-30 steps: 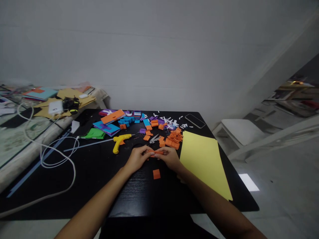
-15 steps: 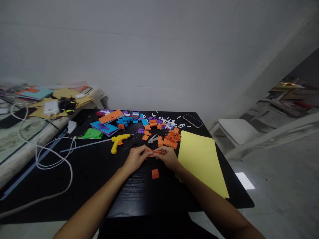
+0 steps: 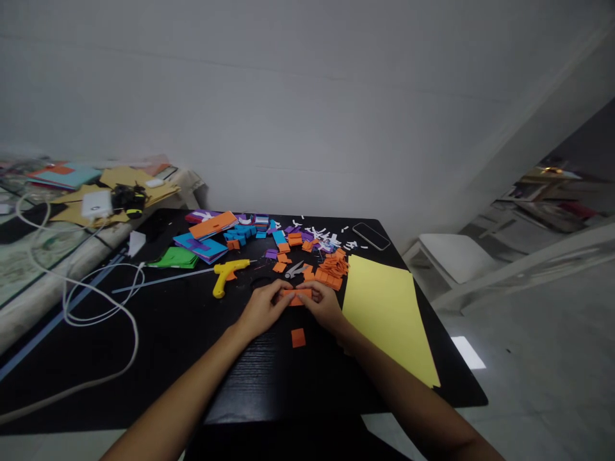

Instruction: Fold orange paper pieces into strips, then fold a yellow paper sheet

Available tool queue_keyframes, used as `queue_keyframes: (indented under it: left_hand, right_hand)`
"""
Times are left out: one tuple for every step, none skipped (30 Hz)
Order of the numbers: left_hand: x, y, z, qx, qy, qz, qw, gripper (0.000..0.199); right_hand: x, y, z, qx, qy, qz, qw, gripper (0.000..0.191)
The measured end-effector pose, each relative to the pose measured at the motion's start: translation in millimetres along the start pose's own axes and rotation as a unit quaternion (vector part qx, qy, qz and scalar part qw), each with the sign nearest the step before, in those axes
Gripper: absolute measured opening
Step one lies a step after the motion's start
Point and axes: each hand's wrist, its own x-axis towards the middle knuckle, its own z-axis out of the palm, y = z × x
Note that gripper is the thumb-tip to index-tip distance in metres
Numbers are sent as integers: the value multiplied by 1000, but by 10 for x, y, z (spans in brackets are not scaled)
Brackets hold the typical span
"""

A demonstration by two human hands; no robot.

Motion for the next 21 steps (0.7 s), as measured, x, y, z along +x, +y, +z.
queue_keyframes:
  left_hand:
    - [1,6,0,-4,-1,-3,1000,24]
    - [2,8,1,-5,-4,-5,1000,24]
    - [2,9,2,-4,-7,-6,1000,24]
    - [2,6,4,2,-9,-6,1000,23]
    - [1,1,5,10,-9,-6,1000,22]
    - [1,-7,6,20,-7,-7,1000,20]
    - [1,-18,7,29,-3,-8,1000,19]
    - [1,-34,10,35,3,-8,999,21]
    - [2,-54,13,40,11,-7,999,25]
    - [3,-76,18,42,18,-5,999,30]
    - [4,-101,24,43,25,-1,999,34]
    - [4,-124,29,44,30,0,999,38]
    - [5,-145,35,44,33,-2,999,41]
    - [4,-160,38,43,33,-9,998,44]
    - [4,-168,40,40,33,-19,998,46]
    - [2,-170,40,37,31,-28,998,49]
    - [0,-164,39,33,29,-34,998,51]
    - [-2,-153,36,30,24,-36,999,53]
    - [-5,-138,32,27,18,-33,999,55]
    - [-8,-120,30,25,9,-27,999,56]
    - [-12,-102,29,25,-3,-18,1000,56]
  right_hand:
    - [3,1,-6,-11,4,-3,1000,28]
    - [6,0,-14,-25,10,-5,1000,26]
    - [7,-3,-20,-43,16,-8,999,25]
    - [6,-7,-26,-67,24,-12,997,23]
    - [5,-12,-31,-95,33,-20,995,22]
    - [3,-19,-32,-125,41,-31,991,21]
    - [0,-26,-31,-153,46,-45,986,20]
    - [-4,-35,-27,-176,50,-64,981,19]
    - [-8,-46,-21,-193,53,-87,976,17]
    - [-13,-62,-13,-206,59,-111,970,16]
    - [-17,-82,-8,-216,65,-134,965,15]
    - [-20,-108,-7,-226,71,-155,959,14]
    - [-21,-140,-15,-236,76,-173,953,13]
    - [-19,-177,-37,-246,80,-186,948,13]
    - [-12,-217,-77,-255,80,-192,944,13]
    - [2,-258,-138,-266,85,-194,940,13]
    - [22,-295,-223,-280,98,-188,936,13]
    - [50,-328,-331,-300,103,-174,932,14]
    - [82,-352,-460,-322,113,-153,927,16]
    - [117,-366,-605,-348,114,-127,922,17]
    - [150,-370,-758,-377,119,-97,913,20]
